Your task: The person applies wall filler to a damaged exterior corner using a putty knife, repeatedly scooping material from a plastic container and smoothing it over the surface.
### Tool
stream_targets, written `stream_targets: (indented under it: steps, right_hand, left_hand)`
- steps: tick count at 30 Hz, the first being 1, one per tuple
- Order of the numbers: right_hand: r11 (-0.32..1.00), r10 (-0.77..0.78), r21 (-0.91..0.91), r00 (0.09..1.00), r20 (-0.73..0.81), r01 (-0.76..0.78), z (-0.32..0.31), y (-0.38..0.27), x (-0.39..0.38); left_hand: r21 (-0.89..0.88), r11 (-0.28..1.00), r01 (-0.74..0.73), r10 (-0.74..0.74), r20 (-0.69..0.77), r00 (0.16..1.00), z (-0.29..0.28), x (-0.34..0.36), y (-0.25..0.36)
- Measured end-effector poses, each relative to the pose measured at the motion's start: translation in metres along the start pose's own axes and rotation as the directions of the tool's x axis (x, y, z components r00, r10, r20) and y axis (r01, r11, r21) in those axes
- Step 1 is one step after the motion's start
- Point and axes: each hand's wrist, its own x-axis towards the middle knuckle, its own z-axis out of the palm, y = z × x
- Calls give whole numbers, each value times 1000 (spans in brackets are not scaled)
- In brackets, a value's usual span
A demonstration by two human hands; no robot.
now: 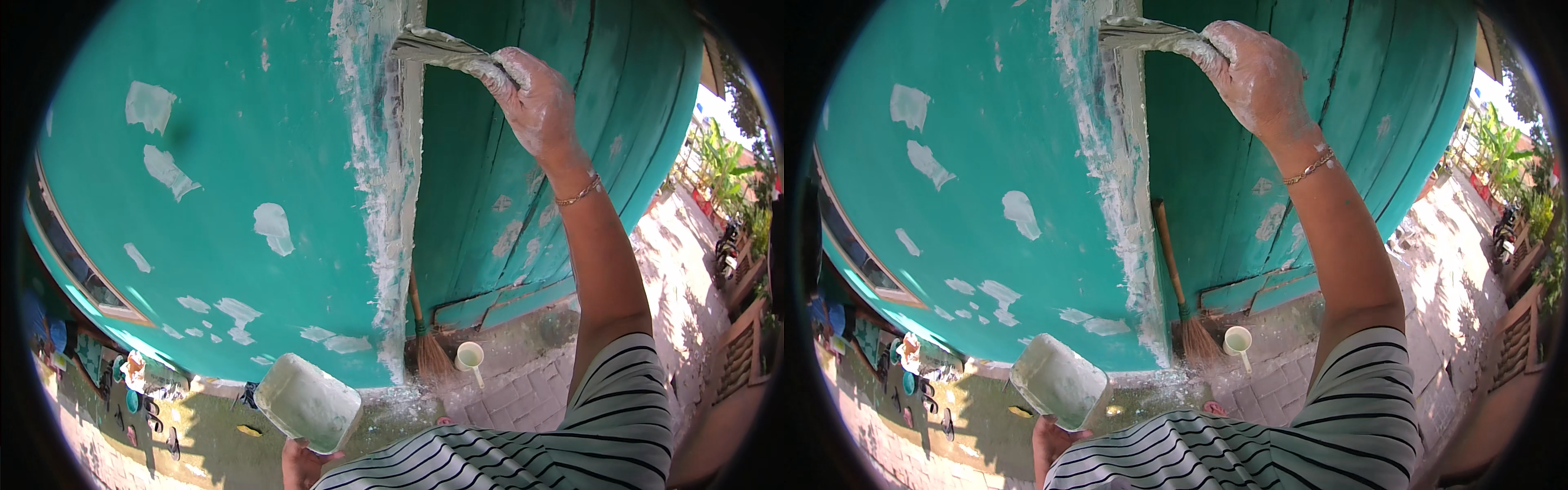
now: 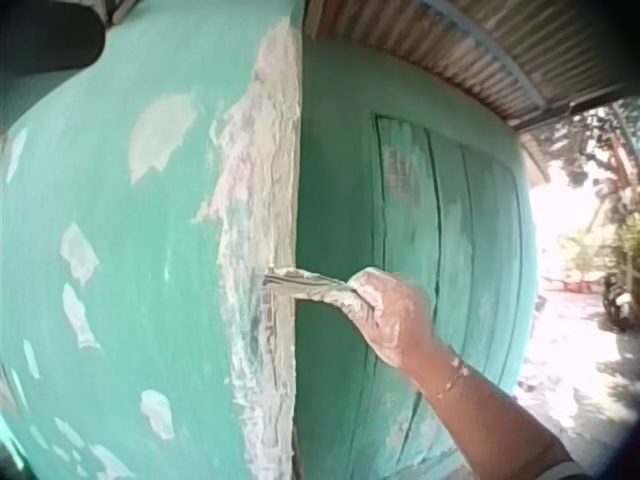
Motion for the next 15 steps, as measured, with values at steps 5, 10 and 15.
stream_targets:
  steps: [5,10,15]
  right_hand:
    - [980,-197,77,806,558,186,33,-49,-75]
    - [1000,1,24,960,281,-8,47,-34,-102]
    - [971,182,61,876,447,-233,30,-63,-129]
  left_hand:
    - [20,1000,7,-7,3,1000,-1,3,-4]
    - [38,999,12,-12,9,1000,6,4,2]
    - [20,999,27,-27,-20,999,-7,4,-7]
